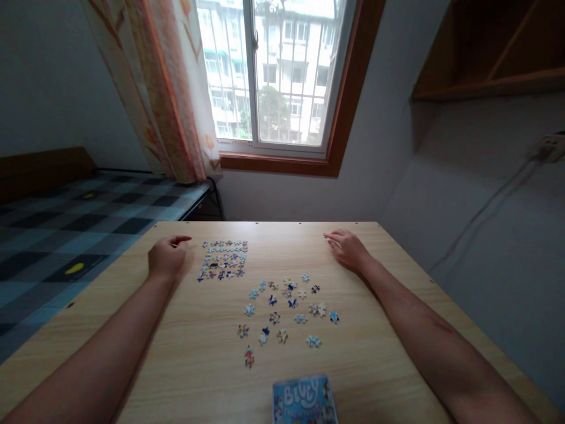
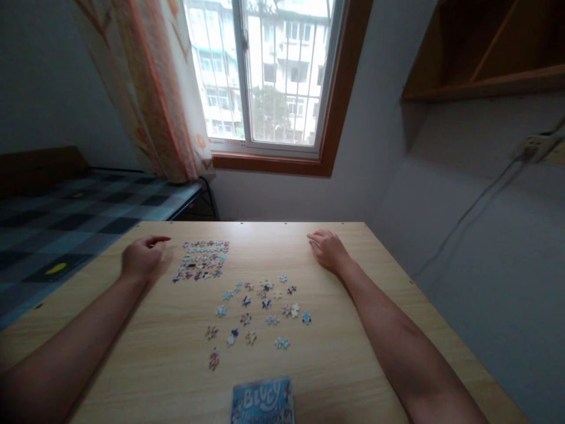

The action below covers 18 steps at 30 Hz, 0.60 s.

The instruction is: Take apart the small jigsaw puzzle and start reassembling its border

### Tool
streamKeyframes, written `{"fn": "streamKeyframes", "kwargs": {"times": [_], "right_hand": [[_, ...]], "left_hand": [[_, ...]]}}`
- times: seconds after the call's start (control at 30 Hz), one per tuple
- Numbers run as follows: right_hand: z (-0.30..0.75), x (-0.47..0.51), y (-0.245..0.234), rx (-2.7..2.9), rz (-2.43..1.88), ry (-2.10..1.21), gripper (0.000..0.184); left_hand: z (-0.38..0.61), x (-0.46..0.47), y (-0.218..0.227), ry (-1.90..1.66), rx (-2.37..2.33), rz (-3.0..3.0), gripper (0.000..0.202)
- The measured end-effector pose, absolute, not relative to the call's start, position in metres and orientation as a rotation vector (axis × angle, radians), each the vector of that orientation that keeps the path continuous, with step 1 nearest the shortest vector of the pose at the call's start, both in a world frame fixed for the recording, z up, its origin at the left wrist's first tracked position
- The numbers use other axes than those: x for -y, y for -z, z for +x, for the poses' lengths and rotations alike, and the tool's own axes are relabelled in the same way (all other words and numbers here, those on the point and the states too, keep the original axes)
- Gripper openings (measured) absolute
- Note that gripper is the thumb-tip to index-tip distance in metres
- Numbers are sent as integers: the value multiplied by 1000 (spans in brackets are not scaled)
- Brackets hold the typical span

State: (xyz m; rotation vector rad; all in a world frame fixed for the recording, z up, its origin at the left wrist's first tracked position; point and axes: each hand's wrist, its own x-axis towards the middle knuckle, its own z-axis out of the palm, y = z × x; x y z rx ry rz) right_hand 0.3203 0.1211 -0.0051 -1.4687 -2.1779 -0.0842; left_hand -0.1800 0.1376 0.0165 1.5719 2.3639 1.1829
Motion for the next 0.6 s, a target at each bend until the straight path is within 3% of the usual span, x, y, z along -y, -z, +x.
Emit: {"fn": "streamKeyframes", "kwargs": {"times": [0.13,0.23,0.4,0.6], "right_hand": [[282,-98,-24,2477,-1214,-421,15],[256,-84,-35,2641,-1118,-593,14],[256,-83,-33,2713,-1242,-354,17],[325,-110,-17,2510,-1644,-48,17]], "left_hand": [[-179,-137,-18,-1189,-2367,1567,37],[-180,-138,-17,-1193,-2363,1572,37],[-184,-140,-14,-1203,-2363,1559,37],[-183,-141,-16,-1184,-2368,1540,37]]}}
